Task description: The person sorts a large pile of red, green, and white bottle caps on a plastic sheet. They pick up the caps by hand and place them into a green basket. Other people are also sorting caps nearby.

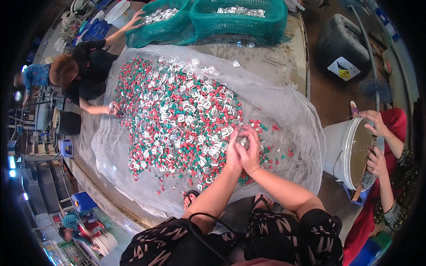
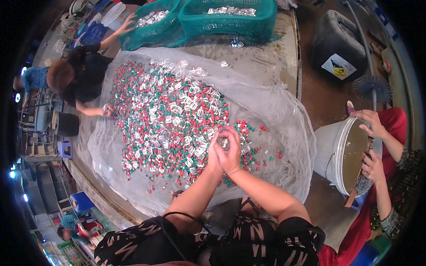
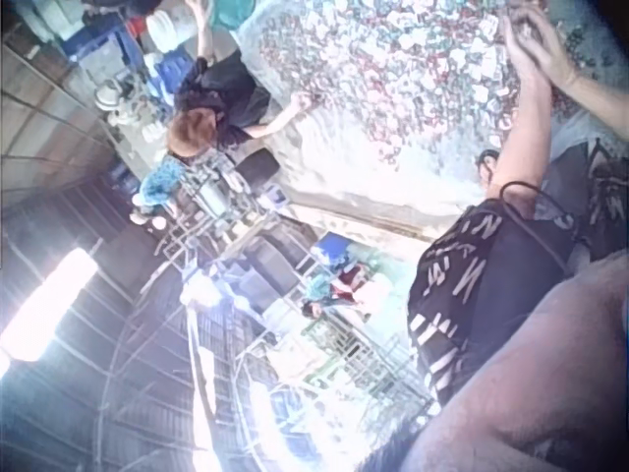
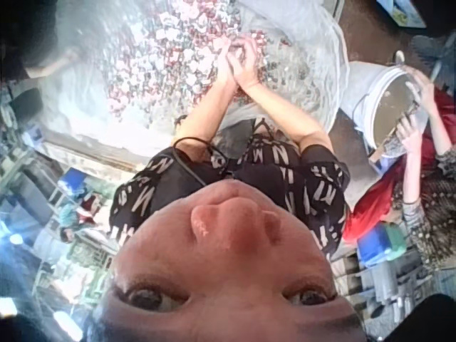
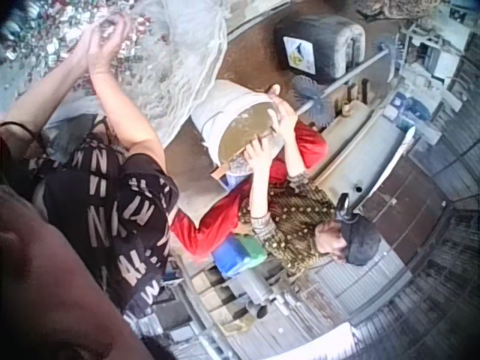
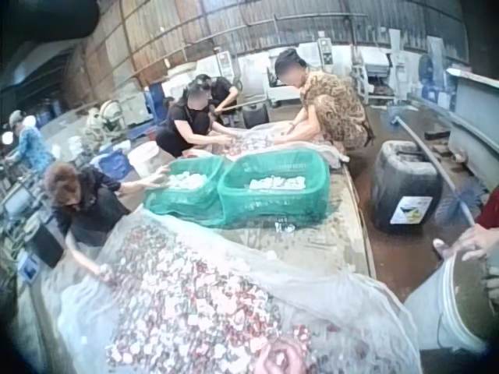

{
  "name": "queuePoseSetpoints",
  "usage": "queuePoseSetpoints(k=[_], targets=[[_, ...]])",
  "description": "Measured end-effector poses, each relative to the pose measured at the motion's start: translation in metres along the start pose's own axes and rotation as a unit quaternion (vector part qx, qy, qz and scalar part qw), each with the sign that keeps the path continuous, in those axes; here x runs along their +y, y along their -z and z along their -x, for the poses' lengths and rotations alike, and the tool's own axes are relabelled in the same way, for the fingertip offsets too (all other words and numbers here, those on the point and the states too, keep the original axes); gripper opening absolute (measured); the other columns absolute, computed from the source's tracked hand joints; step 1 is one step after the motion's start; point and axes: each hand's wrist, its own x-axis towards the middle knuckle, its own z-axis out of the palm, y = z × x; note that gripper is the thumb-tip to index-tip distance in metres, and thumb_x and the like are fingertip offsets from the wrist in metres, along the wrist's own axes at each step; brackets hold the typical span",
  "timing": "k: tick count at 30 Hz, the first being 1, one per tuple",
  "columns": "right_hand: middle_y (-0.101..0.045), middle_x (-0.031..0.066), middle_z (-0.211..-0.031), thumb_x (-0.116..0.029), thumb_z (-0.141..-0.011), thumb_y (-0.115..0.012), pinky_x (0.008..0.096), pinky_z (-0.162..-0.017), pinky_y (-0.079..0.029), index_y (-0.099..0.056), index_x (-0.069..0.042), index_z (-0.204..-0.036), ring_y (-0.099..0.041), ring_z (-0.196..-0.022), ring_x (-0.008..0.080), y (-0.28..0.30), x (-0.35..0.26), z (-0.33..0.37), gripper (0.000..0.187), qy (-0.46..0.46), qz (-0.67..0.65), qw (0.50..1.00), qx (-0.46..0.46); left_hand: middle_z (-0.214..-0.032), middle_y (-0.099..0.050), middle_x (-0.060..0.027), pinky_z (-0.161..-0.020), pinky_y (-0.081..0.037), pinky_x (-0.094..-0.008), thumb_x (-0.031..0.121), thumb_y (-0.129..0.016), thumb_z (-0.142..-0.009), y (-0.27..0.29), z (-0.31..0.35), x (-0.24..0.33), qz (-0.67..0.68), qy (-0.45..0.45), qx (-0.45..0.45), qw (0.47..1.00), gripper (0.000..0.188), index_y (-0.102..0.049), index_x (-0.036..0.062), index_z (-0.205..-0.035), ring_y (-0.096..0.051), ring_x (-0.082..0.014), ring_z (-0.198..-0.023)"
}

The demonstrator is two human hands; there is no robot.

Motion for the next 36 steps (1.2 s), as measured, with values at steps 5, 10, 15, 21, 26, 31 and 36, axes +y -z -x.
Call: queuePoseSetpoints(k=[5,10,15,21,26,31,36], targets=[[-0.052,0.0177,-0.122,-0.016,-0.074,-0.063,0.0409,-0.105,-0.029,-0.055,-0.003,-0.106,-0.043,-0.121,0.0325,0.005,-0.019,-0.004,0.036,-0.048,-0.130,0.990,-0.015,-0.113,-0.056,-0.0132,-0.096,-0.041,-0.0362,0.032,-0.041,-0.094,-0.011,0.008,0.006,0.057,0.007,0.030,0.998,0.039,-0.051,0.0033,-0.118,-0.053,-0.0251,-0.105],[-0.048,0.0165,-0.125,-0.007,-0.079,-0.056,0.0412,-0.106,-0.026,-0.051,0.000,-0.109,-0.041,-0.124,0.0285,0.045,-0.020,-0.046,0.032,0.012,-0.110,0.990,0.085,-0.108,-0.057,-0.0166,-0.091,-0.046,-0.0499,0.035,-0.041,-0.094,-0.057,-0.063,0.048,0.263,0.071,0.089,0.958,0.036,-0.054,0.0044,-0.108,-0.054,-0.0322,-0.102],[-0.057,0.0112,-0.112,-0.013,-0.084,-0.050,0.0316,-0.093,-0.039,-0.055,0.000,-0.105,-0.050,-0.110,0.0193,0.089,-0.008,-0.061,0.025,-0.124,-0.115,0.975,0.146,-0.140,-0.026,-0.0220,-0.103,-0.027,-0.0581,0.053,-0.038,-0.091,-0.237,-0.148,0.166,0.110,-0.030,-0.126,0.985,0.066,-0.023,0.0094,-0.138,-0.028,-0.0387,-0.128],[-0.063,0.0045,-0.086,-0.013,-0.082,-0.058,0.0284,-0.071,-0.047,-0.061,0.001,-0.096,-0.058,-0.077,0.0131,0.130,0.052,-0.044,0.020,-0.243,-0.063,0.967,0.047,-0.150,0.013,-0.0183,-0.106,-0.022,-0.0628,0.059,-0.037,-0.090,-0.185,-0.135,0.183,-0.037,-0.108,-0.305,0.946,0.081,0.008,0.0200,-0.145,0.000,-0.0431,-0.138],[-0.063,0.0066,-0.080,-0.016,-0.076,-0.068,0.0307,-0.067,-0.049,-0.064,-0.005,-0.097,-0.059,-0.071,0.0144,0.123,0.080,-0.026,0.024,-0.265,0.194,0.930,-0.164,-0.122,-0.051,-0.0156,-0.087,-0.047,-0.0403,0.036,-0.054,-0.090,-0.001,-0.068,0.121,-0.437,-0.067,-0.037,0.896,0.043,-0.048,0.0107,-0.125,-0.055,-0.0291,-0.106],[-0.058,0.0109,-0.091,-0.023,-0.071,-0.074,0.0383,-0.075,-0.049,-0.061,-0.010,-0.105,-0.060,-0.086,0.0282,0.096,0.063,-0.009,0.039,-0.148,0.371,0.865,-0.304,-0.120,-0.057,-0.0034,-0.097,-0.038,-0.0434,0.035,-0.073,-0.071,0.061,0.029,0.033,-0.828,-0.189,-0.201,0.487,0.047,-0.061,0.0186,-0.114,-0.051,-0.0214,-0.112],[-0.055,0.0144,-0.101,-0.016,-0.068,-0.076,0.0430,-0.080,-0.048,-0.054,-0.008,-0.112,-0.058,-0.095,0.0351,0.086,0.085,-0.008,0.049,-0.117,0.357,0.877,-0.299,-0.138,-0.040,-0.0002,-0.104,-0.024,-0.0575,0.043,-0.075,-0.064,0.074,0.023,0.050,-0.896,-0.227,-0.253,0.285,0.078,-0.040,0.0338,-0.134,-0.037,-0.0229,-0.128]])
